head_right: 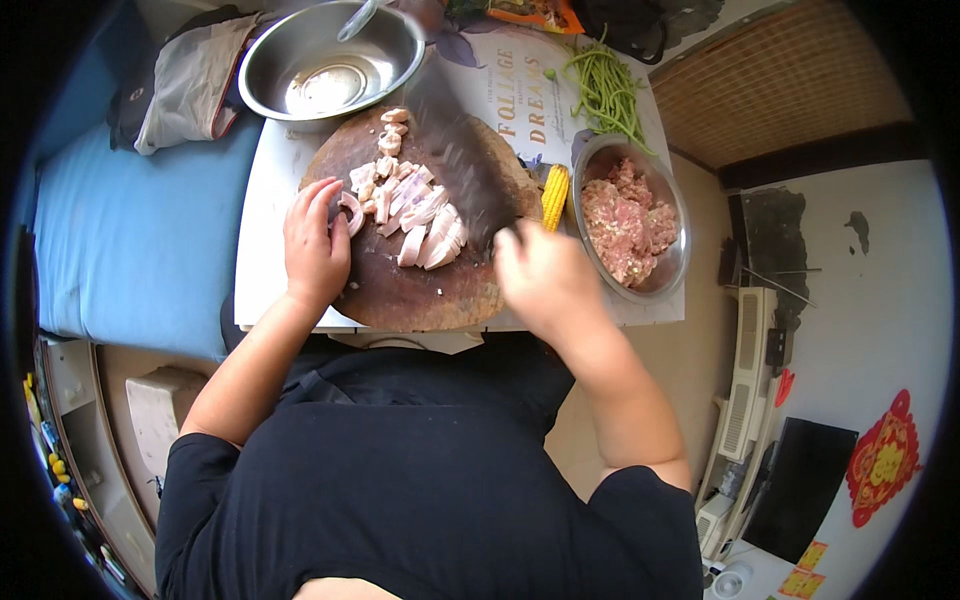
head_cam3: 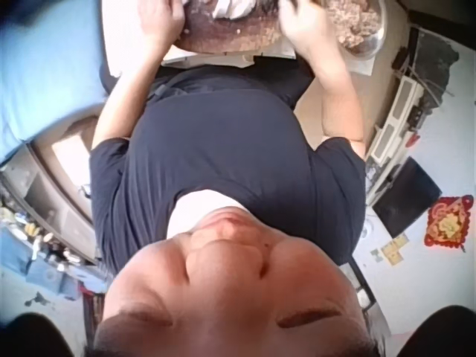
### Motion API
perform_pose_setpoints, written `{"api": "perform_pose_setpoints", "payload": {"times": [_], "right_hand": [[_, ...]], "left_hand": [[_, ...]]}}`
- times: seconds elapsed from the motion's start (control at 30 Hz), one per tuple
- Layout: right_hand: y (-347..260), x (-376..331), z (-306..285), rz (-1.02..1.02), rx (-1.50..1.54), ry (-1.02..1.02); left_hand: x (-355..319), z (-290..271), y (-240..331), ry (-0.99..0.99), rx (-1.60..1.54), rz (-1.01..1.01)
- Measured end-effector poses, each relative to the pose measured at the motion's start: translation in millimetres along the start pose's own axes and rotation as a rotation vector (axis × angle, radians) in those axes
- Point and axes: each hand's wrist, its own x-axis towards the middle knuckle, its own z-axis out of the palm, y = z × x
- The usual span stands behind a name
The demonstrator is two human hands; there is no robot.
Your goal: The person uses a cleaver to slice and mince pieces of pork belly on a round wooden cutting board. The meat is progressively cut into smaller pieces and then minced into a fine texture. A bowl of ground meat and a corn cob are visible nearby.
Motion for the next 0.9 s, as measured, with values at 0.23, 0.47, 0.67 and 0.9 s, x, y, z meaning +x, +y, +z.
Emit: {"api": "perform_pose_setpoints", "payload": {"times": [0.23, 0.47, 0.67, 0.9], "right_hand": [[31.2, -2.0, 5.9, 0.051, 0.356, -0.028], [36.1, -37.9, 6.4, 0.160, 0.912, -0.009], [51.9, -53.0, 9.2, 0.169, 0.865, 0.020], [56.2, -42.7, 2.0, 0.132, 0.671, 0.016]], "left_hand": [[28.8, -2.8, 4.5, -0.062, 0.049, 0.004], [131.1, 40.7, 6.5, -0.515, 0.148, -0.073], [118.8, 39.0, 31.0, -0.849, 0.175, -0.026], [60.0, -21.9, 51.2, -0.681, -0.153, 0.139]]}}
